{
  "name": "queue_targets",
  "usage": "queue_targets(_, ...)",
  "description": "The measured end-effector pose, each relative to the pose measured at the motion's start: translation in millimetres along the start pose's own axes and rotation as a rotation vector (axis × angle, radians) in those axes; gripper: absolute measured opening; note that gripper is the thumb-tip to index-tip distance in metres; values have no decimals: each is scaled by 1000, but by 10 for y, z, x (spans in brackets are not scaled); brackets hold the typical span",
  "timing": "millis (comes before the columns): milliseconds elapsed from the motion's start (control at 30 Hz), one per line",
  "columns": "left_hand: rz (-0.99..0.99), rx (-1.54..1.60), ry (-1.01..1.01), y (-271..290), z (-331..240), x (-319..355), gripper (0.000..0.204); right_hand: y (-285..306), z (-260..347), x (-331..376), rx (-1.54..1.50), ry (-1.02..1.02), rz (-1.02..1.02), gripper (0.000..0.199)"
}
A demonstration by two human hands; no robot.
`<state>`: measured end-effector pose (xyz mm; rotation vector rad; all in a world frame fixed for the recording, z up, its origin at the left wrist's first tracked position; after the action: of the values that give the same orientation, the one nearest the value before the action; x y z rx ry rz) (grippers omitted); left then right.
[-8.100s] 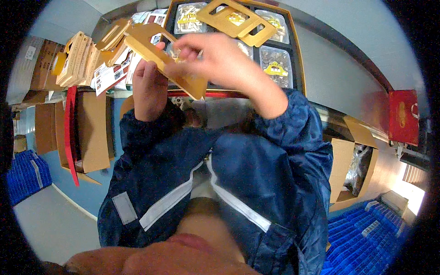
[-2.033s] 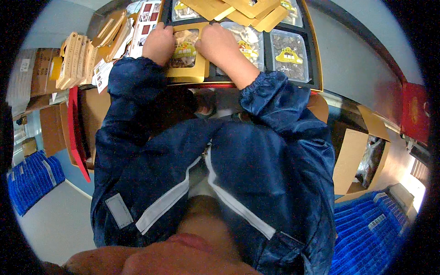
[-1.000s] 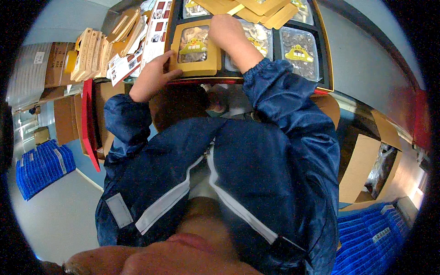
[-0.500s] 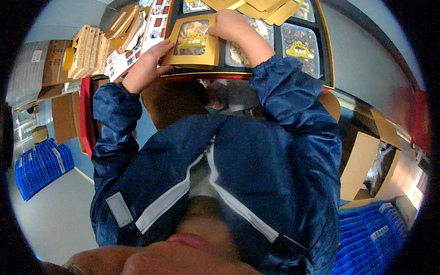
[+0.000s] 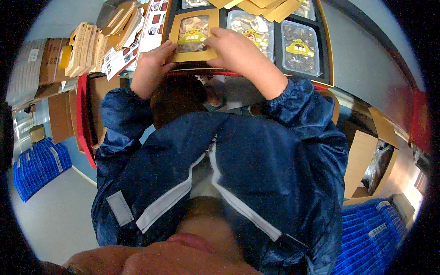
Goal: The person assembles a multi-compartment gift box by placing gold cardboard window frames over each compartment containing packaged food items. The person handles each frame individually, aligns it over the compartment, and presses it into place.
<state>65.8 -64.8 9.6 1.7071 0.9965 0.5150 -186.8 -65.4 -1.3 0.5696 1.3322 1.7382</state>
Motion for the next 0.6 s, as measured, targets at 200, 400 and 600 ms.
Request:
queue_targets(200, 144, 21, -32, 160, -66, -117, 38, -129, 15, 94, 55, 65, -114, 36)
queue_targets(400, 168, 33, -131, 41, 125, -103, 43, -107, 109, 84, 96, 38, -105, 30)
queue_targets(600, 104, 190, -157, -32, 227, -178, 58, -118, 167, 7, 141, -30, -60, 30)
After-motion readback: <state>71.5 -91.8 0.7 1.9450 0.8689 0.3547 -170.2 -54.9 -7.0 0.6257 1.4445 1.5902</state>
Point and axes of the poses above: each hand's wrist, its own x-axis away from the middle knuckle, its own y-axis out of the back of the hand, z = x × y, the point moved 2 cm from there along -x, towards the middle knuckle, and after that the axes turned 8 degrees about x, right-handed, at the moved point
